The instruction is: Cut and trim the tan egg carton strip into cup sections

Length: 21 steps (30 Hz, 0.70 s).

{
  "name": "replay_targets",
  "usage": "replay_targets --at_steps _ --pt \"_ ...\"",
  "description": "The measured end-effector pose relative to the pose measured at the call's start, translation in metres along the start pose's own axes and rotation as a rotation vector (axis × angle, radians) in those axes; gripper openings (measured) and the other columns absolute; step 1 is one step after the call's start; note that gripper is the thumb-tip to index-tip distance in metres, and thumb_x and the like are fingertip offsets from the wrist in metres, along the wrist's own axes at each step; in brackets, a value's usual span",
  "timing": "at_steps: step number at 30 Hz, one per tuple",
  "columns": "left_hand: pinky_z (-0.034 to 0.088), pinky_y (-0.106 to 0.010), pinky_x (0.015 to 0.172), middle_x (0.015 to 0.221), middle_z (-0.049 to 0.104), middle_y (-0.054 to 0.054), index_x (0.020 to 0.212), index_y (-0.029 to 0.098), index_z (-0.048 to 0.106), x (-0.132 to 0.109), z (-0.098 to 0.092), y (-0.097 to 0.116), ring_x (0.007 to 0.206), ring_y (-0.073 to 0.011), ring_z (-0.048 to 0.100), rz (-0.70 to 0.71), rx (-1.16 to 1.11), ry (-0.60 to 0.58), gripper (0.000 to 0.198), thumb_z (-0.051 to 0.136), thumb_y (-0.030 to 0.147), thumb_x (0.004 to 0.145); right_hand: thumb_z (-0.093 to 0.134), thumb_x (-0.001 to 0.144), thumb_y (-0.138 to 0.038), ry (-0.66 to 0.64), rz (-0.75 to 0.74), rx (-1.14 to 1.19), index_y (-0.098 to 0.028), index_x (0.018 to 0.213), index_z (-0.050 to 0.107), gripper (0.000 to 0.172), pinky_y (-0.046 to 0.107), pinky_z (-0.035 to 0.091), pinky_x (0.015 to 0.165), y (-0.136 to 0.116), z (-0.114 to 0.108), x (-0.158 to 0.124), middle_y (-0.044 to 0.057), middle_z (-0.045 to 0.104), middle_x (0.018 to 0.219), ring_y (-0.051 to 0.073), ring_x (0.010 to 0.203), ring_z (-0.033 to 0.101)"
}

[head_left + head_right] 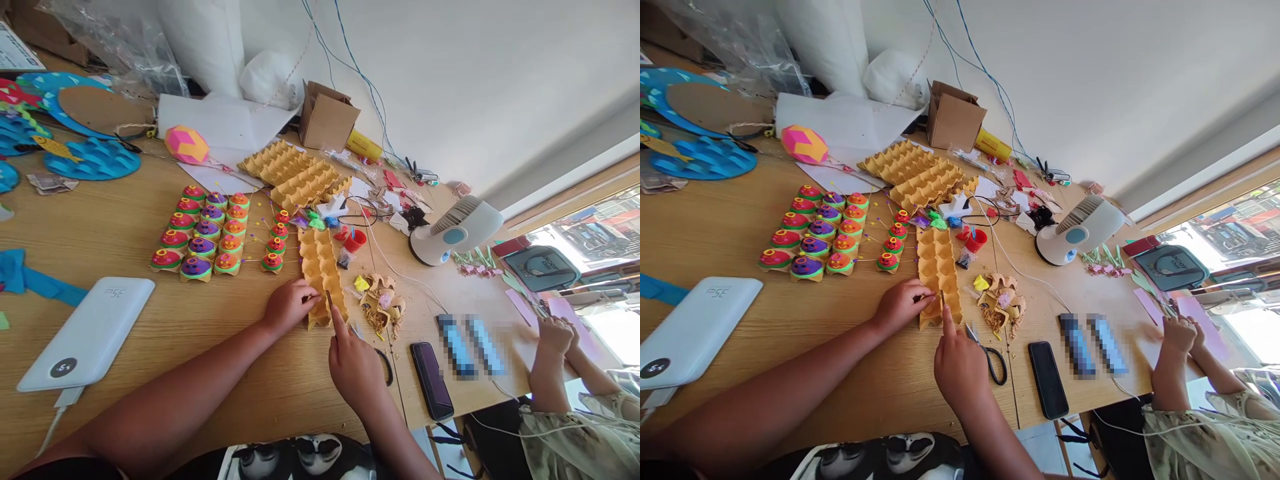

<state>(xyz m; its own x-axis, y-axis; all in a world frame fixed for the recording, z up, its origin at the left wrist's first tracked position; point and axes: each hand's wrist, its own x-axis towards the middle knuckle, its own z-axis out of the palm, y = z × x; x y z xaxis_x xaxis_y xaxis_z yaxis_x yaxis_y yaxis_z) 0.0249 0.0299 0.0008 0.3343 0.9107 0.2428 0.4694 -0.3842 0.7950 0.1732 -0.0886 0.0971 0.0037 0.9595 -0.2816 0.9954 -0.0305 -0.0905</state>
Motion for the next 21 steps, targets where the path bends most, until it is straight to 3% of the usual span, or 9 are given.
replay_targets --at_steps 8,15,21 --pt "0.047 -0.028 0.073 0.088 0.072 -0.001 0.084 0.023 0.076 0.001 0.001 -0.001 0.085 -0.0178 0.066 0.005 0.020 -0.010 0.014 0.066 0.029 0.091 0.034 0.099 -0.021 -0.025 0.000 -0.029 -0.014 0.160 0.027 0.062 0.030 0.051 0.068 -0.005 0.000 0.007 0.014 0.076 0.096 0.025 0.081 0.074" --pt "0.047 -0.028 0.078 0.092 0.073 -0.001 0.088 0.022 0.076 0.001 0.000 0.001 0.088 -0.0174 0.067 -0.010 -0.001 -0.024 0.012 0.065 0.027 0.091 0.035 0.098 -0.020 -0.090 0.024 -0.045 -0.015 0.160 0.026 0.062 0.028 0.049 0.068 -0.006 -0.001 0.002 0.012 0.076 0.099 0.023 0.083 0.074" --pt "0.046 -0.028 0.074 0.090 0.072 -0.002 0.085 0.021 0.074 0.002 0.000 0.000 0.086 -0.0174 0.066 0.001 0.001 -0.032 0.012 0.065 0.027 0.091 0.033 0.099 -0.021 -0.056 0.009 -0.028 -0.014 0.159 0.026 0.061 0.029 0.049 0.073 -0.006 0.000 0.011 0.013 0.076 0.103 0.024 0.089 0.073"
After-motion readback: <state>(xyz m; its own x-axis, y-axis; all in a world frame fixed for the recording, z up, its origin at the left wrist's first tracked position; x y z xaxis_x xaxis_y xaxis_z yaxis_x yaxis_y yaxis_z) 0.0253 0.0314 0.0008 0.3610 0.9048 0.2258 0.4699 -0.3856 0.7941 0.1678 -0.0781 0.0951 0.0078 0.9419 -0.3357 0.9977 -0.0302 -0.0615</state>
